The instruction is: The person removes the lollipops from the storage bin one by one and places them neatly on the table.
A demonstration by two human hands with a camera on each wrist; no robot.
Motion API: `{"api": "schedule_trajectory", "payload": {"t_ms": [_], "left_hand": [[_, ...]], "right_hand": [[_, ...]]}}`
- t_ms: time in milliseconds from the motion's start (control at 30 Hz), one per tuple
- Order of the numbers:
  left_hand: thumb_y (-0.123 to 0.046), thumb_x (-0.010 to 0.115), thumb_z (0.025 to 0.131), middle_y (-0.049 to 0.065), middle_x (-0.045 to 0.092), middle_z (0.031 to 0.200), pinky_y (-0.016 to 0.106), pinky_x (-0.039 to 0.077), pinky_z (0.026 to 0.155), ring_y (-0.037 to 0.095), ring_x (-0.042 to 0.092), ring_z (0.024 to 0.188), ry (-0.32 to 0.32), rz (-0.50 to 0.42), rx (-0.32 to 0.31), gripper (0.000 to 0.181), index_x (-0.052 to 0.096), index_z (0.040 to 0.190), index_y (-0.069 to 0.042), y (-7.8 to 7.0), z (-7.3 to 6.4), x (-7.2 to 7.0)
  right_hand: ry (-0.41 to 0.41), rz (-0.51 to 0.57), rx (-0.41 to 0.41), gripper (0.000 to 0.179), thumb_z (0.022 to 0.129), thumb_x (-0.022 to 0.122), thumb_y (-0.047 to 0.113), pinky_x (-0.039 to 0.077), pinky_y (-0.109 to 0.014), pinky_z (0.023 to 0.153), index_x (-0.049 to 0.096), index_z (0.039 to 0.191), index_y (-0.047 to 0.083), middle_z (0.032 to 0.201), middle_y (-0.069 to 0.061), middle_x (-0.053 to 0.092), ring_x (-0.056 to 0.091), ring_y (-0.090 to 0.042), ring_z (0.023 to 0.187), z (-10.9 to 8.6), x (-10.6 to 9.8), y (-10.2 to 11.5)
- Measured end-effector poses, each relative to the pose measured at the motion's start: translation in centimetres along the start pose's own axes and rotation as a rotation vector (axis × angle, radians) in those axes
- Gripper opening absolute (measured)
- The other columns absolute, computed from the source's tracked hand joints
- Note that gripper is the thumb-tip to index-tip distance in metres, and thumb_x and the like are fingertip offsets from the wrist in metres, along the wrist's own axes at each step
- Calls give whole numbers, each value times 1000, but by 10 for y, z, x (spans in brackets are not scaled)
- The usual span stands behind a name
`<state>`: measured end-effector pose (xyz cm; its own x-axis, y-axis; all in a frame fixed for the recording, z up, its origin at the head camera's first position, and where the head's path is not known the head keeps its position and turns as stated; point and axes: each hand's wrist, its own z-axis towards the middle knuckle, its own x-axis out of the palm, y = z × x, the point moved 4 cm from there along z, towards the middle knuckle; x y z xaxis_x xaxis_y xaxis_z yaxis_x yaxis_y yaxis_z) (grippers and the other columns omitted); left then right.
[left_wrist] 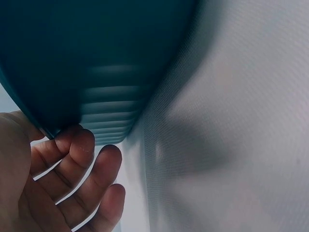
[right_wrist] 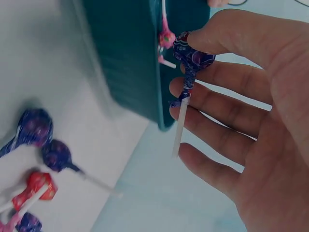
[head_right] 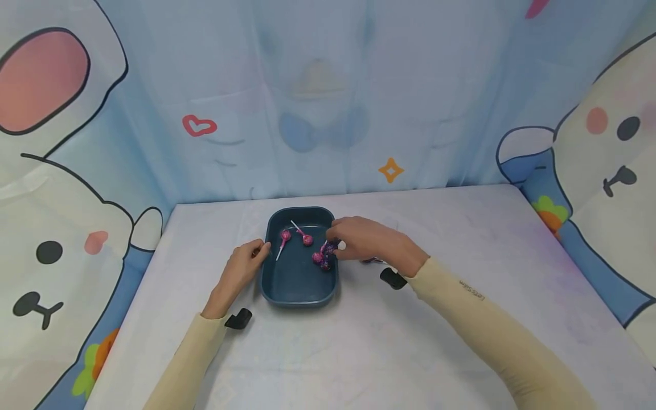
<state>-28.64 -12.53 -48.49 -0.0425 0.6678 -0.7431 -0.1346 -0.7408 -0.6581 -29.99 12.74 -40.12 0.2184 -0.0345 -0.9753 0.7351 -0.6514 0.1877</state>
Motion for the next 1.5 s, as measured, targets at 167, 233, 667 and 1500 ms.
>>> {"api": "schedule_trajectory", "payload": {"t_ms": [167,233,667,1500], "left_hand": [[-43,43,94,-2,48,59,27,33,48,13,44,53,-8,27,-1,36,49,70,-18,0,-1,-2],[-45,42,94,-3,48,59,27,33,48,13,44,52,-13,37,-4,37,49,69,-18,0,-1,-2],[-41,44,94,-2,49,60,28,34,49,13,45,54,-13,21,-2,33,50,71,-18,2,0,-1],[-43,43,94,-3,50,61,27,35,49,13,46,55,-10,8,3,35,51,71,-19,2,-1,0]], "right_hand": [[-14,41,42,18,82,63,20,48,-34,80,66,100,17,94,3,60,60,-16,91,-9,-3,-12],[-19,53,55,17,82,63,20,48,-34,80,66,99,18,94,4,60,60,-16,91,-12,-3,-17],[-39,102,165,21,83,64,22,47,-37,83,65,103,16,99,3,60,58,-16,94,-35,2,-58],[-92,184,436,33,84,64,24,46,-47,85,60,112,5,108,-11,63,58,-27,100,-95,9,-146]]}}
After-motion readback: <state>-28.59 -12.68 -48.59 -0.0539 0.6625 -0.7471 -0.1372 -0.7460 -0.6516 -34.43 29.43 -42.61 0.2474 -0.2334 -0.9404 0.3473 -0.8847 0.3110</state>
